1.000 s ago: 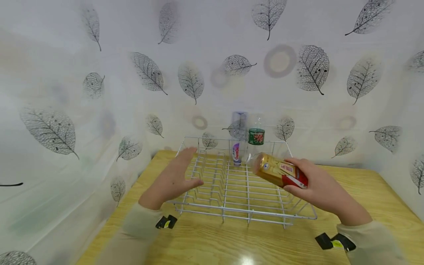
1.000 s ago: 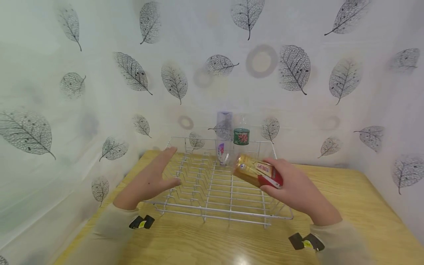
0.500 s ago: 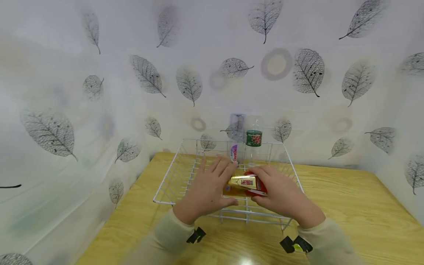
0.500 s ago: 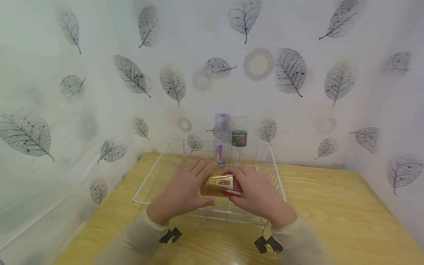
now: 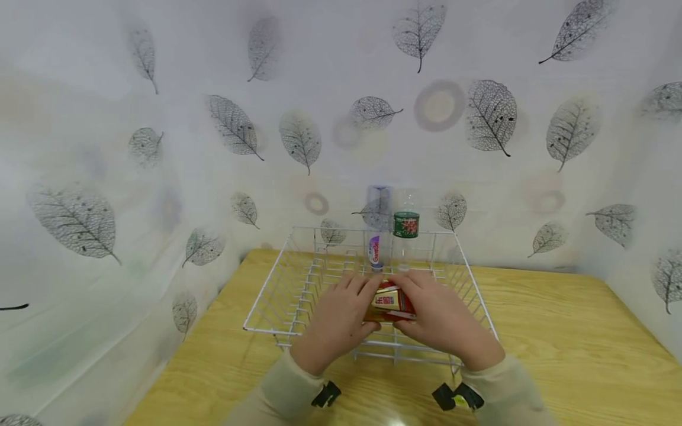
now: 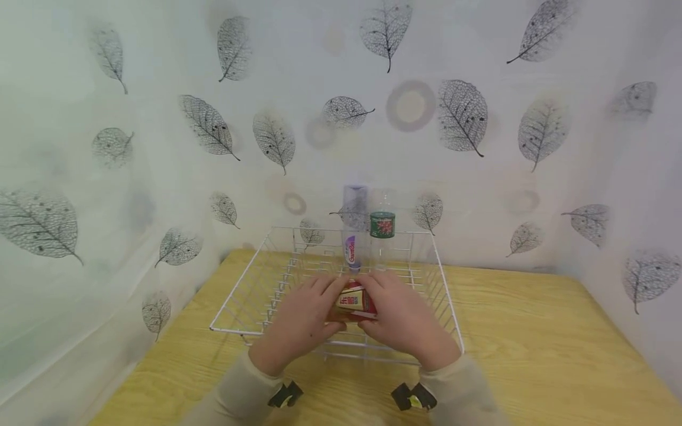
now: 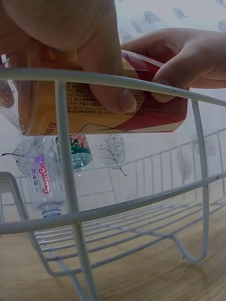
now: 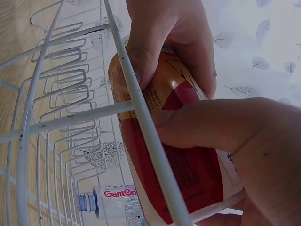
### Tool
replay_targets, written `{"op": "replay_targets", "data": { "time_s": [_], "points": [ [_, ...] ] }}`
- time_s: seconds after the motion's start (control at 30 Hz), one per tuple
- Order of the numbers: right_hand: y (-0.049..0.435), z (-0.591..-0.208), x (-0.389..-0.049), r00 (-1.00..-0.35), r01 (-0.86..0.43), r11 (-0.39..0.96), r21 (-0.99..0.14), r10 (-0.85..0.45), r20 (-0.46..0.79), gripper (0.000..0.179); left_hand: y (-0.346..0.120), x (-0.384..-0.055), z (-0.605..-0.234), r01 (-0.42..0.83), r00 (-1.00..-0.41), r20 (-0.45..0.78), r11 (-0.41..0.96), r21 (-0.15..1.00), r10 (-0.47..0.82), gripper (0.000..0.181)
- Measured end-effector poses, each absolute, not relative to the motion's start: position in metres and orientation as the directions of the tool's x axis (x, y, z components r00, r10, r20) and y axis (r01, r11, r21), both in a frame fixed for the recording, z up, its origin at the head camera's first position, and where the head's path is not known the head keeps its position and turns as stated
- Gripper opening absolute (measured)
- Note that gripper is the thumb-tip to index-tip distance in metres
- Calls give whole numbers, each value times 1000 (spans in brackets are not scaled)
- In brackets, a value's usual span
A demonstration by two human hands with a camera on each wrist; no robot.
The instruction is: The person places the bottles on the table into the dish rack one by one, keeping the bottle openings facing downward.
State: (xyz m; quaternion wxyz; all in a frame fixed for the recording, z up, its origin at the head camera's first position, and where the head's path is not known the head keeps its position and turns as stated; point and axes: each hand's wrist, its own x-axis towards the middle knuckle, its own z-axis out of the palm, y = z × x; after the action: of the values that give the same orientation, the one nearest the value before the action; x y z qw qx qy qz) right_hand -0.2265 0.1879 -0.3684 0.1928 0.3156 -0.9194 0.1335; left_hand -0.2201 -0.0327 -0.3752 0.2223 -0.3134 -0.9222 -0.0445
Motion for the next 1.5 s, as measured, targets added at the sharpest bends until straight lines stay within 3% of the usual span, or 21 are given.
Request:
{"op": "replay_targets", "data": {
  "time_s": [0.33, 0.53, 0.67, 0.83, 1.03, 1.13, 1.27, 1.37, 1.5],
  "points": [
    [185, -367, -226, -732, -641, 751, -156, -539, 417, 81, -40, -223, -380, 640, -677, 474, 768, 2, 563, 87],
    [190, -362, -224, -768, -632, 696, -339, -505, 394, 81, -46, -224, -379, 655, -708, 453, 745, 131, 543, 85],
    [198, -359, -223, -786, -619, 588, -521, -459, 415, 86, -47, -225, -377, 643, -738, 435, 733, 222, 516, 83],
    [208, -360, -226, -776, -624, 404, -669, -422, 469, 92, -48, -226, -376, 622, -775, 413, 692, 366, 478, 81],
    [207, -362, -229, -771, -547, 24, -837, -404, 492, 87, -46, -229, -375, 588, -808, 382, 559, 585, 450, 79],
    [202, -364, -228, -790, -467, -128, -875, -384, 478, 83, -44, -229, -376, 549, -819, 351, 443, 709, 453, 75],
    [195, -367, -225, -816, -406, -192, -894, -365, 449, 85, -40, -228, -376, 445, -833, 274, 288, 848, 481, 72],
    [191, -368, -223, -821, -383, -214, -898, -367, 438, 88, -37, -226, -377, 389, -832, 238, 221, 894, 500, 70],
    [184, -368, -219, -820, -388, -242, -889, -349, 453, 87, -30, -223, -380, 405, -812, 262, 181, 896, 522, 70]
  ]
}}
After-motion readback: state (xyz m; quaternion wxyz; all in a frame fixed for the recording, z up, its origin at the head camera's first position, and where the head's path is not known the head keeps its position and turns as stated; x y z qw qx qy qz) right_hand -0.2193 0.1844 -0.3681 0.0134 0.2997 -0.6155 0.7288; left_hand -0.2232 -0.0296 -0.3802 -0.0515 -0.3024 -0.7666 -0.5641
